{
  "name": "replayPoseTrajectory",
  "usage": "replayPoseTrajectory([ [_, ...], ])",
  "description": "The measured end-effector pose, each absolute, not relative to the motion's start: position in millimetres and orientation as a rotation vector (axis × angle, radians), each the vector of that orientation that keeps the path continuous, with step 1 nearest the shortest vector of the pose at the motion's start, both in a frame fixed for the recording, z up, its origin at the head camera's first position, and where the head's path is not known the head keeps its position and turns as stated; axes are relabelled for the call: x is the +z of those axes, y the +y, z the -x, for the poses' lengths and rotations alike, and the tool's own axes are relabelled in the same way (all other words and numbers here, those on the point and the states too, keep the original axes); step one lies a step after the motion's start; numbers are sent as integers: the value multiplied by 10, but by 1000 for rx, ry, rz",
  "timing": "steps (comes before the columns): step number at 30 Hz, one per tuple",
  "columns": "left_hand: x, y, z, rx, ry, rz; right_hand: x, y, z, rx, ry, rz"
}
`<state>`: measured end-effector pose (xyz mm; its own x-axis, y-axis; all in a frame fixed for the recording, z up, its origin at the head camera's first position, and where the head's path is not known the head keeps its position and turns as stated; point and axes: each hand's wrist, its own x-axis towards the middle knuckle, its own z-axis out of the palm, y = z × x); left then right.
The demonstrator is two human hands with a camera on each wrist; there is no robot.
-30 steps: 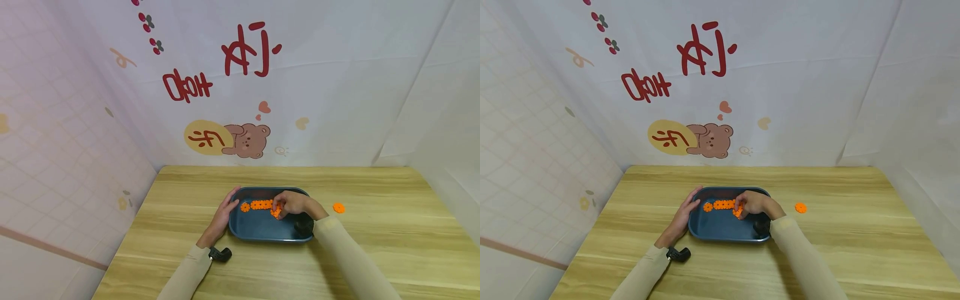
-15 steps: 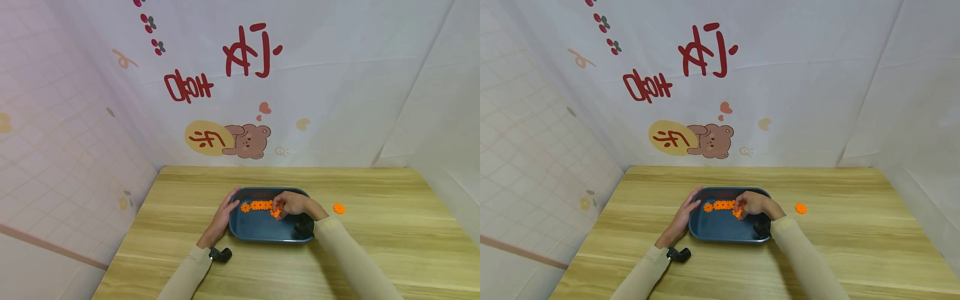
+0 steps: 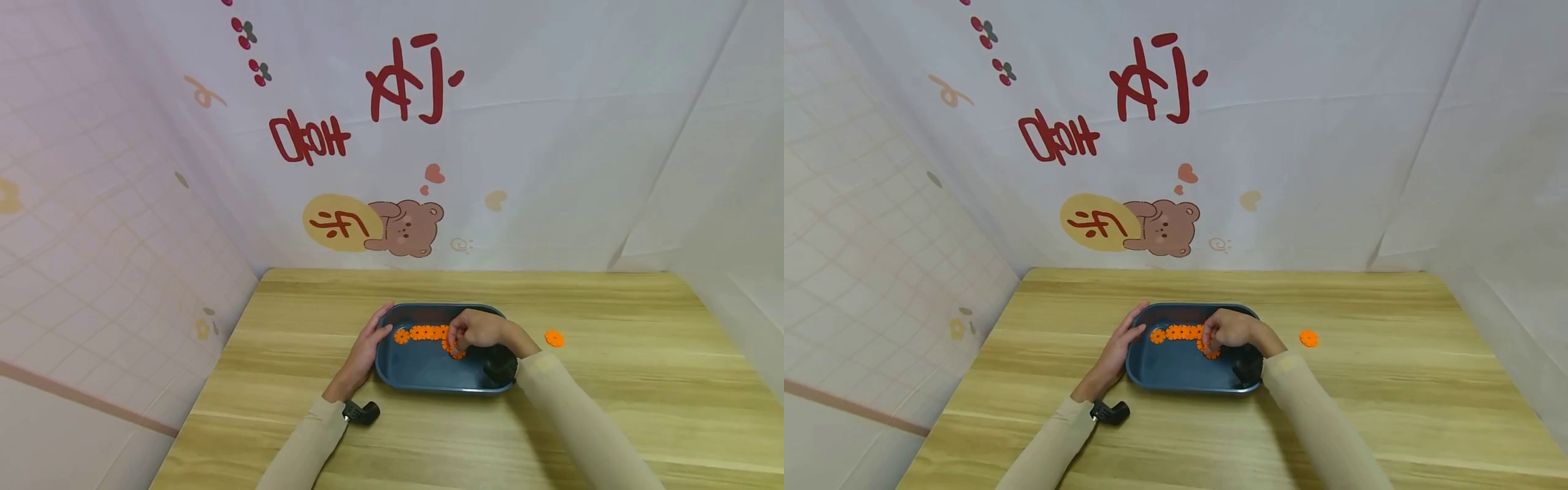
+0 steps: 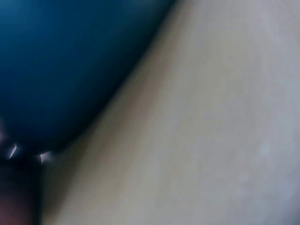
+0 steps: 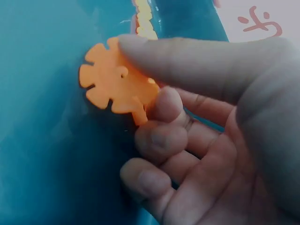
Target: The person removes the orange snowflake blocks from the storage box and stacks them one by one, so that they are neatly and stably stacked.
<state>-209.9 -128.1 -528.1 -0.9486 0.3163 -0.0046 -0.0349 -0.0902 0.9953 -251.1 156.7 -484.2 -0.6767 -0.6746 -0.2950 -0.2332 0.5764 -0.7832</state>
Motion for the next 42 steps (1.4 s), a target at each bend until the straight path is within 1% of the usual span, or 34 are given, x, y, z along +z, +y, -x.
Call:
replayPoseTrajectory([
  [6,-5294,-1279,2098,2130,1945,-315,-4824,1589,2500,-1075,2195,694],
  [11,-5292,-1272,2097,2127,1968,-323,-4730,1616,2463,-1184,2150,635],
  [16,-5287,-1276,2100,2121,1989,-324,-4628,1675,2412,-1224,2146,649],
  [30,-5303,-1268,2091,2117,2018,-300,-4521,1845,2345,-1504,2041,616],
  [42,-5300,-1275,2082,2120,1999,-300,-4466,2051,2246,-1566,2111,686],
])
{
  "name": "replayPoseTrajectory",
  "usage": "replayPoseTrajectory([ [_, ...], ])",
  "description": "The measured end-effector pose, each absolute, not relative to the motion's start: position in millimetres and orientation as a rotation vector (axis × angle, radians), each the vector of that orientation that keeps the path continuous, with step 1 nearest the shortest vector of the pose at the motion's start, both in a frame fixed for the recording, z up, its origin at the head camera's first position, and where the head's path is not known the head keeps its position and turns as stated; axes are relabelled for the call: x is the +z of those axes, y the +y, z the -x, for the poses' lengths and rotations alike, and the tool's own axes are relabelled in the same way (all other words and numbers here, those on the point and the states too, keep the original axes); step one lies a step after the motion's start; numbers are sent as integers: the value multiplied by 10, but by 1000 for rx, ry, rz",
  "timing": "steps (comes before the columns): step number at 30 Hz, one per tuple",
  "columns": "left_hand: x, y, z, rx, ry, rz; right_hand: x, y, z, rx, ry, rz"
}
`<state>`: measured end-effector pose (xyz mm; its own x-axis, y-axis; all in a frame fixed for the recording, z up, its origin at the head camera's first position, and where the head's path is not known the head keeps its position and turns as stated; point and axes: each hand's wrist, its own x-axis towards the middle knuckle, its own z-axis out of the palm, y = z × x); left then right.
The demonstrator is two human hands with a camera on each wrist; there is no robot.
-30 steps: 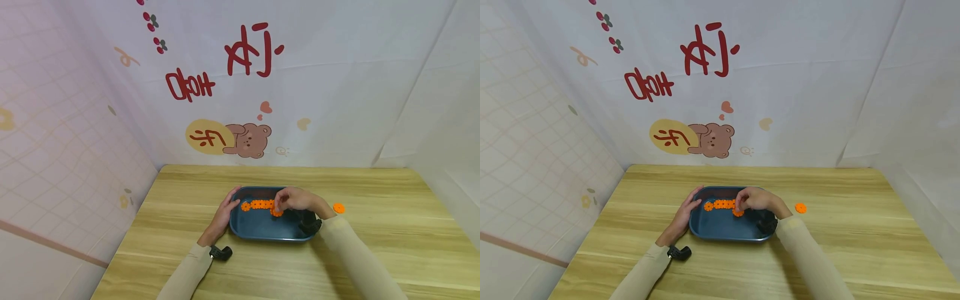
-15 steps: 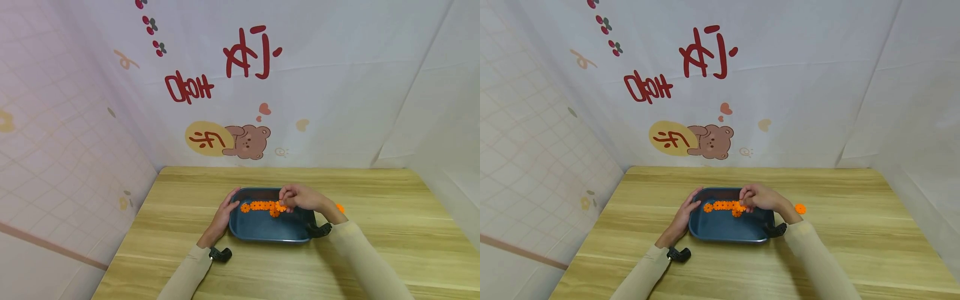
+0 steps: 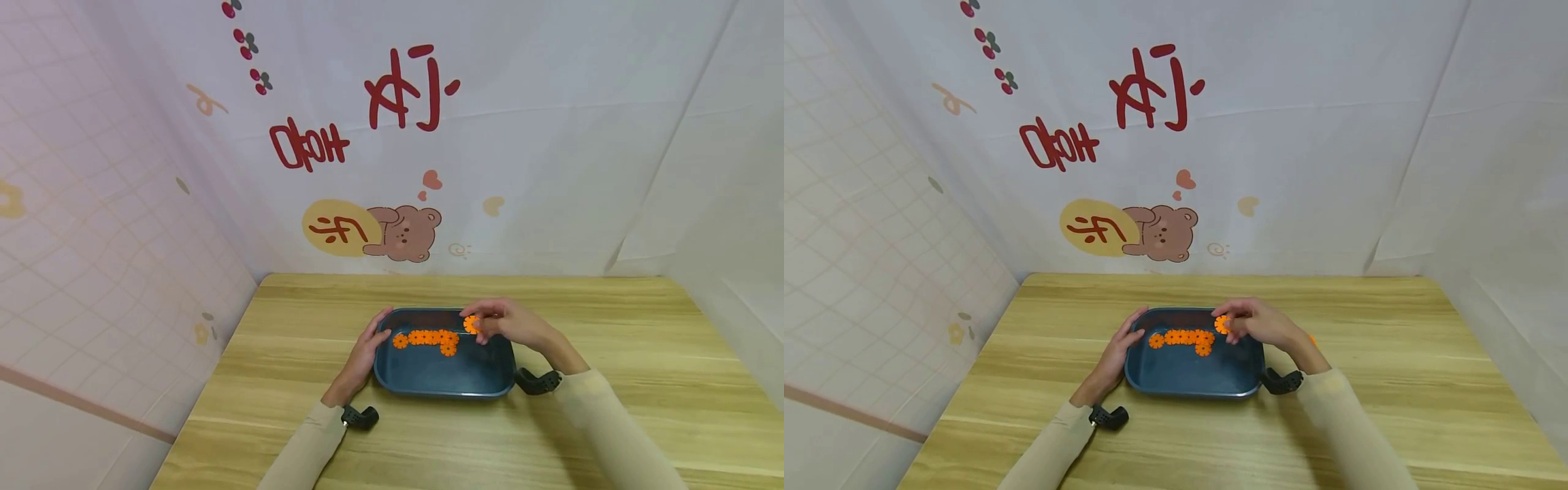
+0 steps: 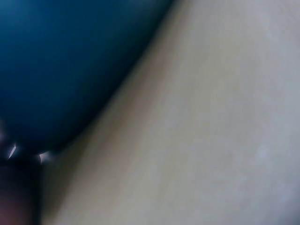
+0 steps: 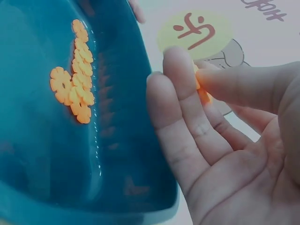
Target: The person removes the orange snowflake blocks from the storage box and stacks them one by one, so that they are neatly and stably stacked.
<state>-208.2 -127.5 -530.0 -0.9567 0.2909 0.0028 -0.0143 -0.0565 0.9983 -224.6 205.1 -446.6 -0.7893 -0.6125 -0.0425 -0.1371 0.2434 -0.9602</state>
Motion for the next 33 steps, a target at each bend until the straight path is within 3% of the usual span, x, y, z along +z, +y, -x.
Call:
replayPoseTrajectory([
  [33,-5309,-1270,2084,2122,2003,-319,-4447,2528,2008,-1549,2302,549],
])
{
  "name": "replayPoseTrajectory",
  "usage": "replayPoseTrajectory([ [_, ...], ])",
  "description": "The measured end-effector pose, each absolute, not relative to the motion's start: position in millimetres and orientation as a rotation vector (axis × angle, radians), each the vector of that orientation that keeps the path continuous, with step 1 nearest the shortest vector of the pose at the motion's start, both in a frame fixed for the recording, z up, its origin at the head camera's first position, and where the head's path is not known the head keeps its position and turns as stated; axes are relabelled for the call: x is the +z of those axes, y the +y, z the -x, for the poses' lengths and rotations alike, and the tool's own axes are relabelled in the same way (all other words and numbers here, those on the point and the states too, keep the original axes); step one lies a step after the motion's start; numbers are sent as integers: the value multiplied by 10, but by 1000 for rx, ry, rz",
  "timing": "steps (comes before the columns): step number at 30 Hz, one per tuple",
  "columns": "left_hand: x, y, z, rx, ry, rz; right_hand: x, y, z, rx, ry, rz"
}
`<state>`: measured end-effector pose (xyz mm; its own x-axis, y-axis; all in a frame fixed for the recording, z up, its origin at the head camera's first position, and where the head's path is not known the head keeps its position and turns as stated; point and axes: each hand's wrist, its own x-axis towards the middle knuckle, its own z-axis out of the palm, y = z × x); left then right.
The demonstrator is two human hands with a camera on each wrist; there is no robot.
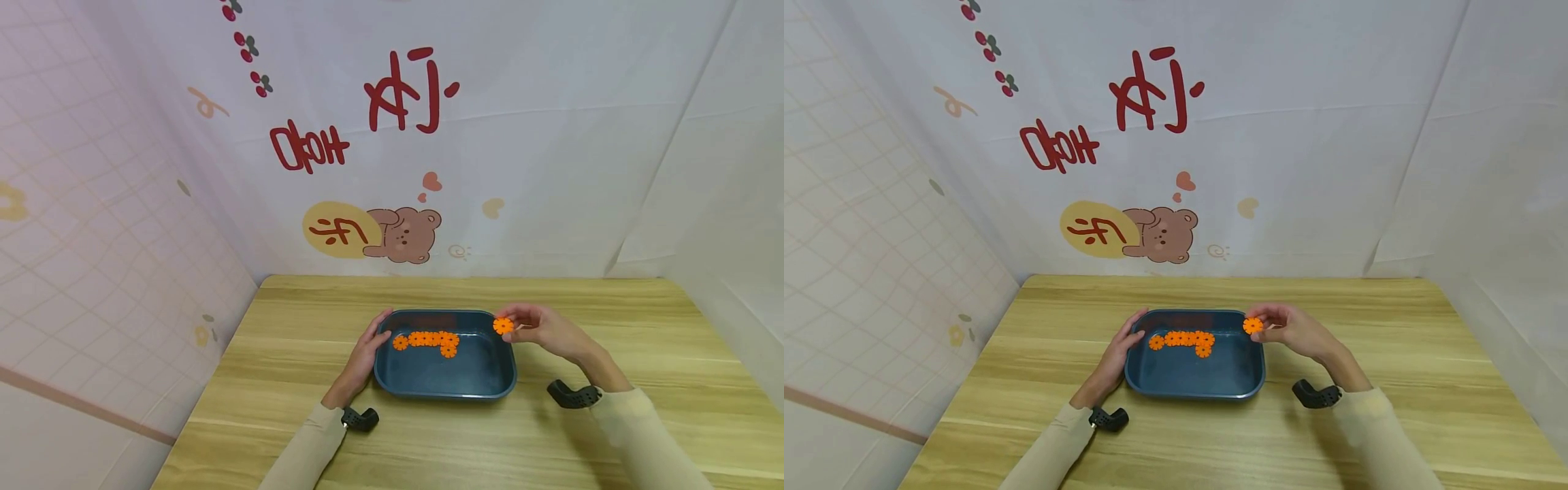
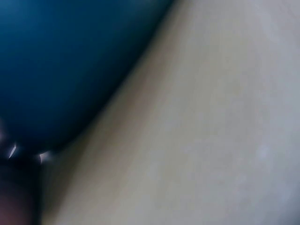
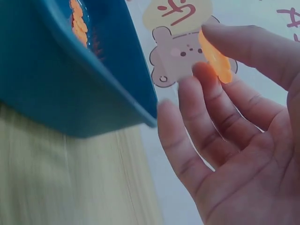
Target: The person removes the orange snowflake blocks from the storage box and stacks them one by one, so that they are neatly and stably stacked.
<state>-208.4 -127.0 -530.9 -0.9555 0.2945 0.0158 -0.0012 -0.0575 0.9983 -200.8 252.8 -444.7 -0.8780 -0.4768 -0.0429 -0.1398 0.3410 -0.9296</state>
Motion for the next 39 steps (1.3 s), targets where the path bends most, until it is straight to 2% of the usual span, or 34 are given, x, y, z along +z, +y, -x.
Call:
replayPoseTrajectory([
  [28,-5292,-1272,2078,2130,1988,-316,-4677,3193,1809,-1560,2452,436],
  [39,-5299,-1270,2089,2137,1984,-306,-4782,3290,1758,-1508,2614,408],
])
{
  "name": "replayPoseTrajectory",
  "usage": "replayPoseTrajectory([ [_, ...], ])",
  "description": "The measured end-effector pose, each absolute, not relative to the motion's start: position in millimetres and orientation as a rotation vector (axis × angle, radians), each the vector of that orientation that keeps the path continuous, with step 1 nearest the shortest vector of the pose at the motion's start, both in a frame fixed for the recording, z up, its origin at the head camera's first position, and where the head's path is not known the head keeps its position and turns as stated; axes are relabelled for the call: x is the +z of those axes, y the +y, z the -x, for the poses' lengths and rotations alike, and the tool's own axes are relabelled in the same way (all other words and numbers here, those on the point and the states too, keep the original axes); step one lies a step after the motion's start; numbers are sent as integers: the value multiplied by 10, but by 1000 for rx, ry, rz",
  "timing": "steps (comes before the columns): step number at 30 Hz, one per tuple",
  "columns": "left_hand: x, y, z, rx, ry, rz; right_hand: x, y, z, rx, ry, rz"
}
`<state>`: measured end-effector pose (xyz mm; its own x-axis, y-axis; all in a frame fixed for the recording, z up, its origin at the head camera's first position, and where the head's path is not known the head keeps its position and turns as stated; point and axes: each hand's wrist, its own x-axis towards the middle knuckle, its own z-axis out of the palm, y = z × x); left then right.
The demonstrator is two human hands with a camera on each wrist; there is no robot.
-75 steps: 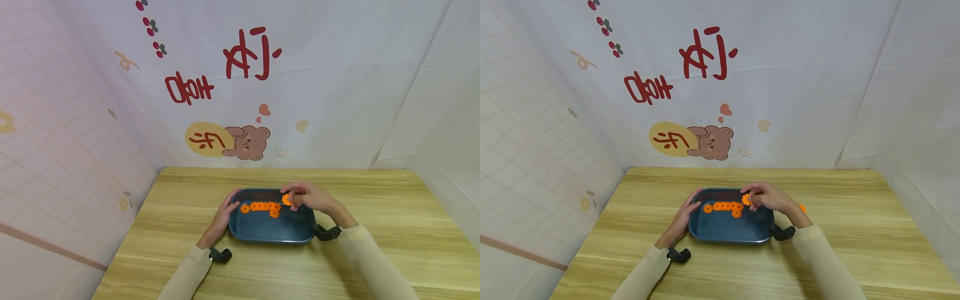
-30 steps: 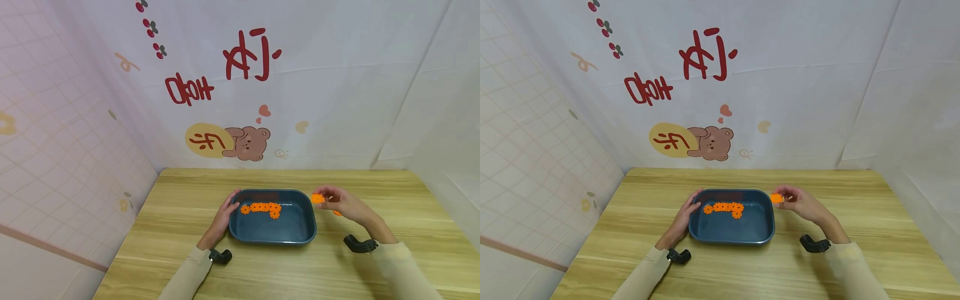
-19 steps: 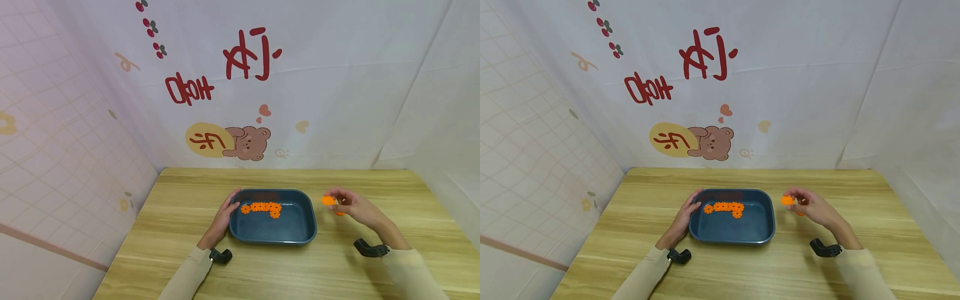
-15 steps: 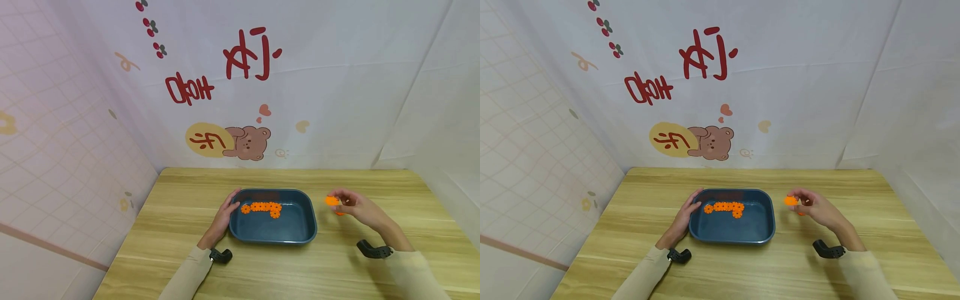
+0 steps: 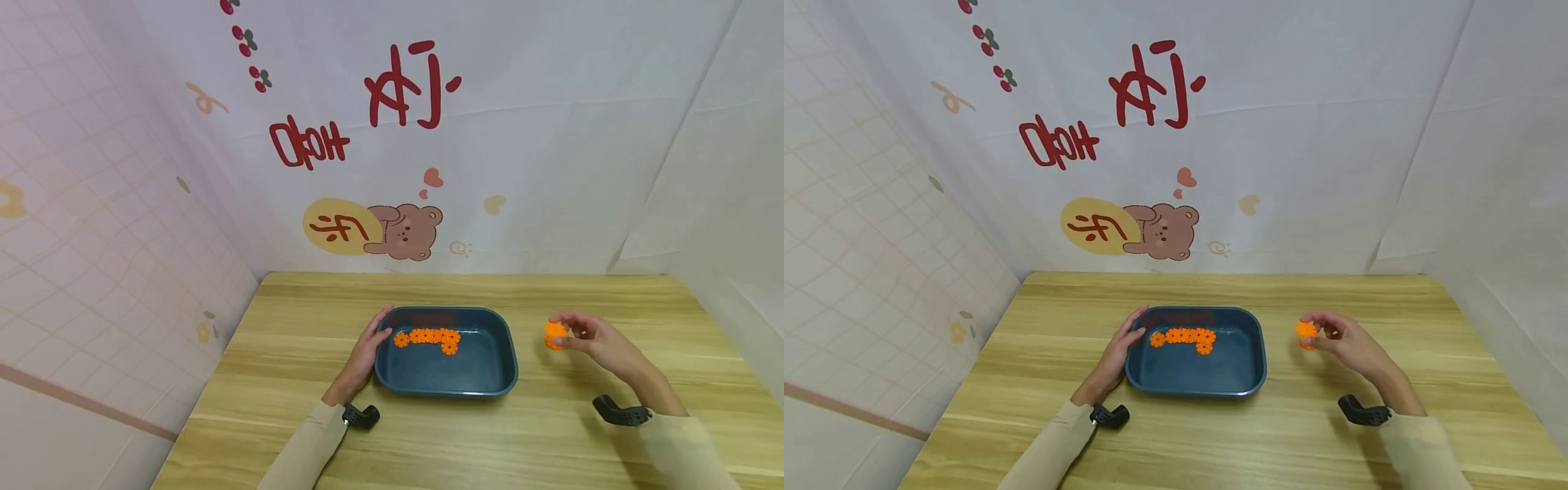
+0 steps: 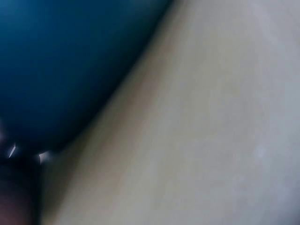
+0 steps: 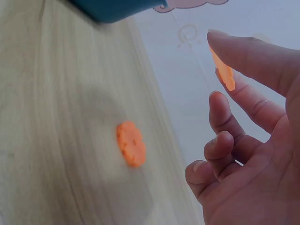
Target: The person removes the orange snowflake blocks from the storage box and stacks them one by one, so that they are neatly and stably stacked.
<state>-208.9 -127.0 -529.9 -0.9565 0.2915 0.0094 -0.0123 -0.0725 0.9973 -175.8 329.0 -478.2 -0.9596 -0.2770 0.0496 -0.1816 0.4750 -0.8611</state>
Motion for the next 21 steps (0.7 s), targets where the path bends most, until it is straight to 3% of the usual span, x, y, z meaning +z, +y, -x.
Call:
replayPoseTrajectory([
  [21,-5274,-1263,2086,2134,1978,-319,-5079,3453,1801,-1432,2641,273],
])
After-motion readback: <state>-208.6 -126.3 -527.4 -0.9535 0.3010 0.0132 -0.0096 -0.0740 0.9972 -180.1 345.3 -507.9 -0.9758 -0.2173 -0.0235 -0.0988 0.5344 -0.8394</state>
